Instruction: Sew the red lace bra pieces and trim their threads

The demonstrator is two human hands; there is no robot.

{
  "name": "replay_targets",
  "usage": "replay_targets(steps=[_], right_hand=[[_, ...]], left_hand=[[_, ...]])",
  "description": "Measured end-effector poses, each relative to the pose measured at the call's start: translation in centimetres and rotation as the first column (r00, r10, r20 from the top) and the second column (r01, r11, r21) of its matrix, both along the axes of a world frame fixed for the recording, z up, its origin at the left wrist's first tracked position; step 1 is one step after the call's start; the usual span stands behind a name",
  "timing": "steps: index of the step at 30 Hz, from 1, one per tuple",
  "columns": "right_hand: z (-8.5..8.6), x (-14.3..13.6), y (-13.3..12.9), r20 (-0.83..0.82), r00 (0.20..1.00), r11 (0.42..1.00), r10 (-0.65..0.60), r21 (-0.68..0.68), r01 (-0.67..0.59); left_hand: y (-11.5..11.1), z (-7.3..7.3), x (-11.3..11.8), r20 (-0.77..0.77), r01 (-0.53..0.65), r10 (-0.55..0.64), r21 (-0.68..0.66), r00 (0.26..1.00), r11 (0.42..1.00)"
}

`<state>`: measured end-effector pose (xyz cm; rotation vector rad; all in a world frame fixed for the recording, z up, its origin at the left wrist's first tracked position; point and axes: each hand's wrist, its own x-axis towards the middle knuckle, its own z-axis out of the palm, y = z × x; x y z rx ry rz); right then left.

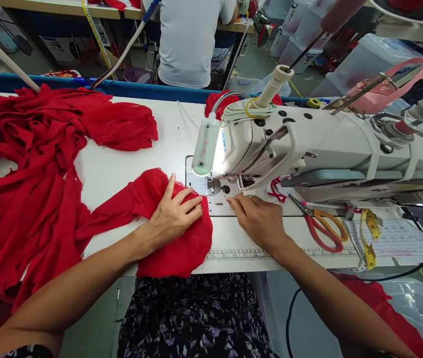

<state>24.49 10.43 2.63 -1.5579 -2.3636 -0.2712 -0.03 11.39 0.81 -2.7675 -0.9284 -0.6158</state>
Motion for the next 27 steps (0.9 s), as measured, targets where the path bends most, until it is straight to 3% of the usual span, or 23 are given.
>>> replay_targets(steps=[3,5,12,19,23,27], right_hand=[[0.2,-1.0,0.1,-0.182,0.956,0.959,0.230,-0.123,-0.254],[0.0,-1.9,0.5,-0.197,0.933,0.928,0.301,-0.163,-0.334],[-0.6,-2.9,1.1,-0.060,0.966,0.934,0.250,-0.249,-0.257],[1.7,0.4,-0.8,0.076,0.967,0.873,0.245,-0.451,-0.186],[1.6,0.2,-0.5,-0.032,0.990,0.956,0.137,-0.258,-0.141],[0.2,-2.3,0.7,-0.071,0.968,0.944,0.241,-0.214,-0.251]], left_hand=[[0.0,0.0,0.0,0.004,0.001,-0.001,-0.001,1.000,1.000],[0.0,0.0,0.0,0.014,-0.002,0.002,0.001,1.000,1.000],[0.0,-0.2,0.1,0.043,-0.003,0.003,0.009,0.999,1.000],[0.0,-0.3,0.1,0.041,-0.007,0.006,0.015,0.999,1.000],[0.0,-0.1,0.1,0.033,0.007,-0.007,0.010,0.999,1.000],[0.1,0.1,0.1,0.031,0.003,-0.004,0.009,1.000,1.000]])
